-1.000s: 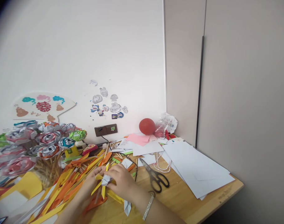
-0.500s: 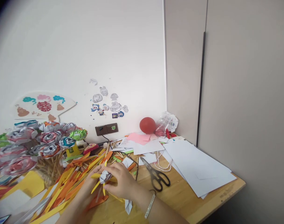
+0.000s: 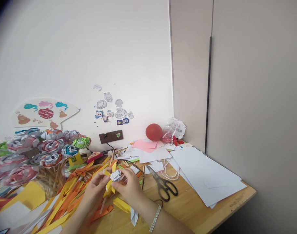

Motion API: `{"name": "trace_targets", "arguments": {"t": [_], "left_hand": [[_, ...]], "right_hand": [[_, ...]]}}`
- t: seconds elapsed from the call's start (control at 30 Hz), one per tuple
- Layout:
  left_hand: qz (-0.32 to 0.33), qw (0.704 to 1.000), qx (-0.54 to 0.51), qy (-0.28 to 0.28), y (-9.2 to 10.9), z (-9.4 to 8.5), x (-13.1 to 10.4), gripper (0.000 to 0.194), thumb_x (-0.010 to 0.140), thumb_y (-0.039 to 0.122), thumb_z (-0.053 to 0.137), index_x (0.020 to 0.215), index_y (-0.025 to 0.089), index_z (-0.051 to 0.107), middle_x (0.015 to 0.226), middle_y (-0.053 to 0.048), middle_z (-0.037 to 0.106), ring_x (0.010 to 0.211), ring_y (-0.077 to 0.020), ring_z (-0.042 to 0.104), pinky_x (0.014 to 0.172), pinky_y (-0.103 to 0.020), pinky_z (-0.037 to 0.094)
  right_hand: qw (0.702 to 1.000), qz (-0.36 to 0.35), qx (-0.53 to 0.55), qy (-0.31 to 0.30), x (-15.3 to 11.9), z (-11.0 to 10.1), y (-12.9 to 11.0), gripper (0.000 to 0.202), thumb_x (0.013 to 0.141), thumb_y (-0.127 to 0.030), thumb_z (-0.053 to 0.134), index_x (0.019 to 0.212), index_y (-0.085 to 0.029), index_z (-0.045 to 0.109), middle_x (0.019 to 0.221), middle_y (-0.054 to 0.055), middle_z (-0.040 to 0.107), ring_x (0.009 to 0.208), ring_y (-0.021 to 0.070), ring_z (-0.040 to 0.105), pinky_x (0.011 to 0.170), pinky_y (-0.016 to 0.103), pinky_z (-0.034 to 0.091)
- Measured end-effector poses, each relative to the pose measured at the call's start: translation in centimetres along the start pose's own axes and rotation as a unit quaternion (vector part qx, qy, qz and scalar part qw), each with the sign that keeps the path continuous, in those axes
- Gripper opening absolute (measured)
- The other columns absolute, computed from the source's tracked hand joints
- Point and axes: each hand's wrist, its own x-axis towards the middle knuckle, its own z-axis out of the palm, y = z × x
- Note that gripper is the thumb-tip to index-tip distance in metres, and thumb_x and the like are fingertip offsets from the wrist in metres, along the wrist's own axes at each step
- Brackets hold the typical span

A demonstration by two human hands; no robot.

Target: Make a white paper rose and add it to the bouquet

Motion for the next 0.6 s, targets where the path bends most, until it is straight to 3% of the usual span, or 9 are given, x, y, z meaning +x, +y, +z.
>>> {"name": "trace_targets", "arguments": {"t": [0.17,0.33,0.47,0.6], "left_hand": [[-0.006,0.998,0.060,-0.027,0.1,0.6,-0.5,0.020,0.054,0.024,0.078,0.058,0.016,0.060,0.114,-0.006,0.059,0.097,-0.0243,0.058,0.076,-0.029,0.048],[-0.053,0.996,0.025,-0.070,0.5,0.4,-0.7,0.026,0.053,0.027,0.079,0.072,0.019,0.063,0.090,-0.004,0.063,0.079,-0.0202,0.061,0.071,-0.031,0.050],[-0.079,0.994,-0.028,-0.074,0.8,0.6,-0.8,0.050,0.056,0.041,0.075,0.101,0.025,0.059,0.096,-0.006,0.063,0.082,-0.0227,0.061,0.070,-0.036,0.051],[-0.097,0.993,0.037,-0.048,0.7,1.1,-1.1,0.052,0.056,0.031,0.077,0.103,0.025,0.058,0.091,-0.005,0.066,0.077,-0.0214,0.063,0.068,-0.033,0.050]], "right_hand": [[0.999,-0.013,-0.017,0.030,0.3,-0.4,-0.2,0.035,0.069,-0.020,0.064,0.104,-0.019,0.059,0.103,0.008,0.059,0.094,0.0217,0.056,0.074,0.032,0.048],[0.998,-0.049,-0.041,0.013,0.7,-1.2,-0.7,0.024,0.071,-0.014,0.061,0.094,-0.019,0.062,0.090,0.004,0.059,0.085,0.0177,0.057,0.075,0.030,0.047],[0.993,-0.079,-0.086,-0.033,0.7,-1.7,-0.5,0.028,0.073,-0.013,0.060,0.100,-0.022,0.062,0.099,0.004,0.059,0.094,0.0175,0.055,0.084,0.031,0.044],[0.975,-0.127,-0.140,-0.113,0.9,-2.5,-0.8,0.043,0.073,-0.017,0.062,0.115,-0.026,0.054,0.111,0.004,0.056,0.106,0.0186,0.049,0.093,0.035,0.039]]}}
